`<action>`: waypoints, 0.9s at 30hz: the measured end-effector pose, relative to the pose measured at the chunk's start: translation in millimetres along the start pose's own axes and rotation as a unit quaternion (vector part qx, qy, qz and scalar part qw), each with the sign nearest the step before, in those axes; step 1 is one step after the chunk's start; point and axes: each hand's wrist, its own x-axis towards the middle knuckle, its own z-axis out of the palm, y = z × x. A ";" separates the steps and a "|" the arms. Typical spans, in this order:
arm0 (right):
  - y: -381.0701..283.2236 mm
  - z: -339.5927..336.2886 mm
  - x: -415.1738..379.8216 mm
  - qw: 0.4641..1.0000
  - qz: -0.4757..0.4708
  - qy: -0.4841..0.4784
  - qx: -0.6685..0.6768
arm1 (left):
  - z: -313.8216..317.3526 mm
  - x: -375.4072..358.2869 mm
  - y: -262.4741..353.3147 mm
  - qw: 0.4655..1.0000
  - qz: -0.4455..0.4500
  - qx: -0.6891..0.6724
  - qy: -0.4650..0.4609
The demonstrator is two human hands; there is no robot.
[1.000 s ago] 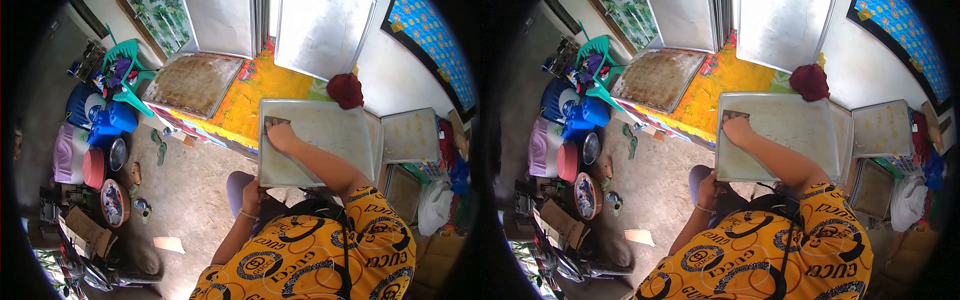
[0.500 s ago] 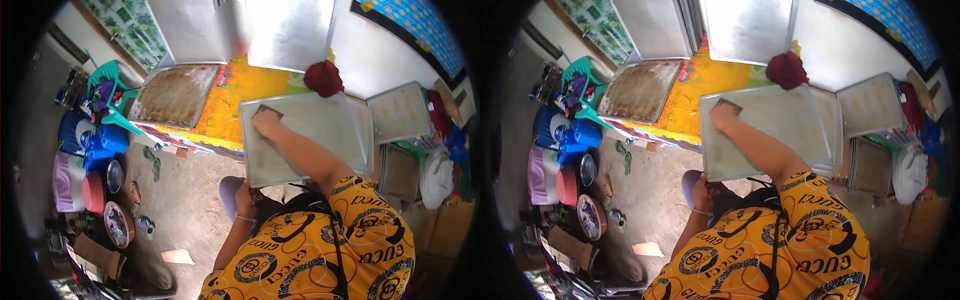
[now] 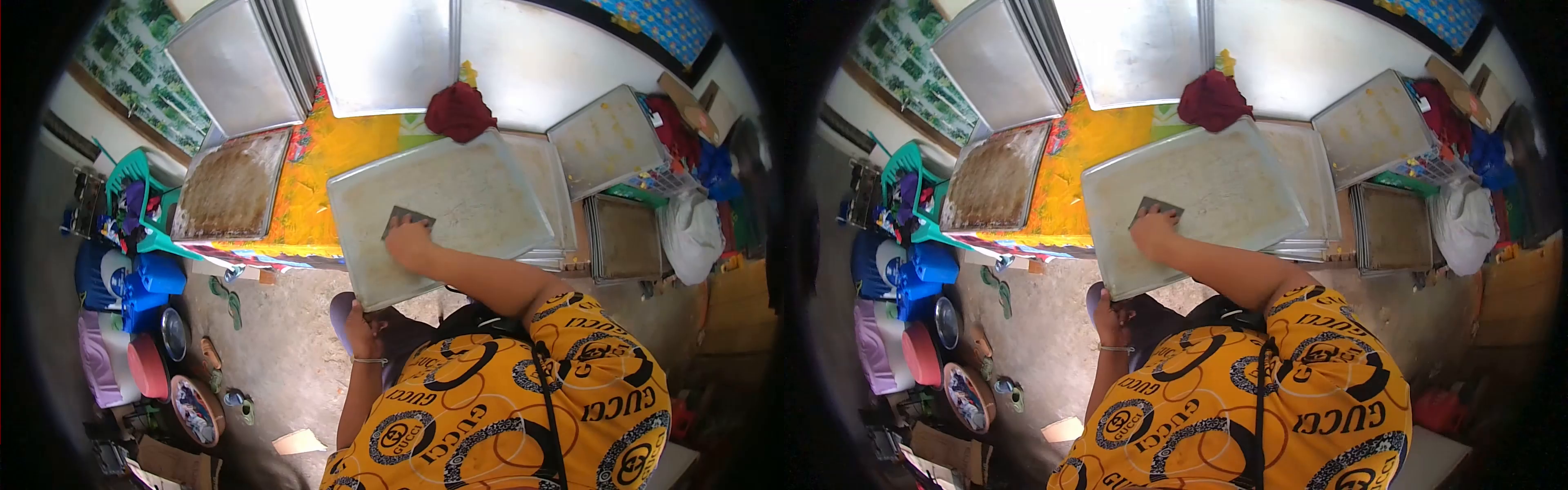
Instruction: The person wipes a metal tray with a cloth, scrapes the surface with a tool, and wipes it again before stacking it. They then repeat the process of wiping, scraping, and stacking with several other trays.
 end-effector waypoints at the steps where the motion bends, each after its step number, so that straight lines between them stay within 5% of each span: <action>1: 6.8 -19.5 -8.5 0.999 -0.031 -0.015 -0.004 | -0.1 -1.8 0.2 1.000 -0.002 0.004 0.007; 2: 13.0 -38.3 -17.2 0.997 -0.063 -0.033 -0.009 | -1.2 -2.7 -0.3 1.000 0.003 0.005 0.005; 6: 158.7 -38.3 25.3 0.997 0.075 -0.007 0.024 | -0.9 -5.3 -0.8 1.000 0.008 0.006 0.002; 8: 163.7 -44.9 14.5 0.999 0.037 -0.013 0.010 | -2.6 -0.3 -0.9 1.000 0.009 -0.004 -0.001; 11: 90.7 -63.8 -26.5 0.994 0.011 -0.098 0.052 | -8.3 11.8 -9.1 1.000 0.014 -0.011 -0.005; 12: 54.0 -3.5 -22.9 1.000 -0.010 0.008 0.000 | -8.4 12.8 -7.9 1.000 0.021 0.003 -0.006; 15: 2.6 -18.7 -57.6 0.984 -0.159 0.077 0.030 | -8.0 9.9 -4.3 0.999 0.014 0.031 0.009; 17: 24.7 -44.8 -29.3 0.979 -0.197 -0.012 0.061 | -7.3 5.5 -1.5 0.999 0.012 0.031 0.017; 22: 139.4 -48.6 53.9 0.998 0.035 0.033 0.027 | -4.7 3.3 -4.2 0.999 0.030 0.005 0.024; 25: 84.5 -51.9 27.7 0.997 -0.045 -0.041 0.051 | -4.8 9.0 -7.6 0.999 0.035 -0.010 0.024; 27: 20.9 -39.1 -10.7 0.991 -0.117 0.062 0.017 | -1.2 13.9 -7.9 0.999 0.037 -0.008 0.024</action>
